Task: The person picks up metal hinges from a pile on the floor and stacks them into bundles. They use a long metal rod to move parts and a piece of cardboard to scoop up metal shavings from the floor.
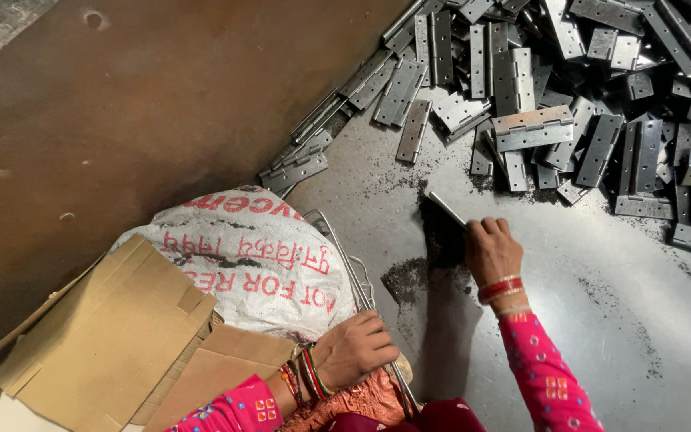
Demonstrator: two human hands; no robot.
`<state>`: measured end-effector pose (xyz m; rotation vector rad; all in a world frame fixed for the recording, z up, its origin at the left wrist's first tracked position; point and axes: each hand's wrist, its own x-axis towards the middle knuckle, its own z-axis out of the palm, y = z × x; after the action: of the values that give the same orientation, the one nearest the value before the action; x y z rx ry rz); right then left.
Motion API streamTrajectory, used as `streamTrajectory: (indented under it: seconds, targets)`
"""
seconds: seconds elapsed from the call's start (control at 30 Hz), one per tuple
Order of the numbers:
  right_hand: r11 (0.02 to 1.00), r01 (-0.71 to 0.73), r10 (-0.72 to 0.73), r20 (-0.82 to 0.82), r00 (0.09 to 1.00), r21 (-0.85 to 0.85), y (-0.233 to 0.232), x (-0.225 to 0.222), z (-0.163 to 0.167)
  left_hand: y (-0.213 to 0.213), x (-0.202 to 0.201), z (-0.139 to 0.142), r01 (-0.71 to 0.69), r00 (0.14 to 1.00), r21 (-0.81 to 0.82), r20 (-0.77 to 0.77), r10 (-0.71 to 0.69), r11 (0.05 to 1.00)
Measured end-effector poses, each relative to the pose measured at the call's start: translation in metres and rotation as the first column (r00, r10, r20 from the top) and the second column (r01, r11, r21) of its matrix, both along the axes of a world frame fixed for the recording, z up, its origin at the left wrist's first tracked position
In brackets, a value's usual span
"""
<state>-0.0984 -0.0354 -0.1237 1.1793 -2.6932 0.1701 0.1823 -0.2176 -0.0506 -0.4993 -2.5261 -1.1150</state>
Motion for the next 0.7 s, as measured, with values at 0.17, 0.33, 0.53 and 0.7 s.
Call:
streamTrajectory:
  seconds: [0.17, 0.33, 0.53, 0.7]
  targets:
    - [0.995, -0.087, 0.102, 0.423, 0.9, -0.055, 0.025, 0.099, 0.004, 0.002, 0.002, -0.009, 0.01, 1.0, -0.008, 0.004, -0.01, 1.0]
    - [0.97, -0.242, 0.205, 0.467, 0.86, 0.02, 0.022, 0.122, -0.01, 0.007, 0.002, -0.016, -0.002, 1.0, 0.024, -0.026, 0.003, 1.0]
    - [0.995, 0.061, -0.031, 0.331, 0.943, -0.081, -0.001, 0.05, -0.001, 0.011, 0.009, -0.017, 0.005, 1.0, -0.011, -0.017, -0.005, 1.0]
    - [0.898, 0.336, -0.165, 0.491, 0.855, -0.285, -0.036, 0.045, -0.002, 0.013, 0.006, -0.024, 0.052, 0.998, -0.02, 0.022, -0.052, 0.998]
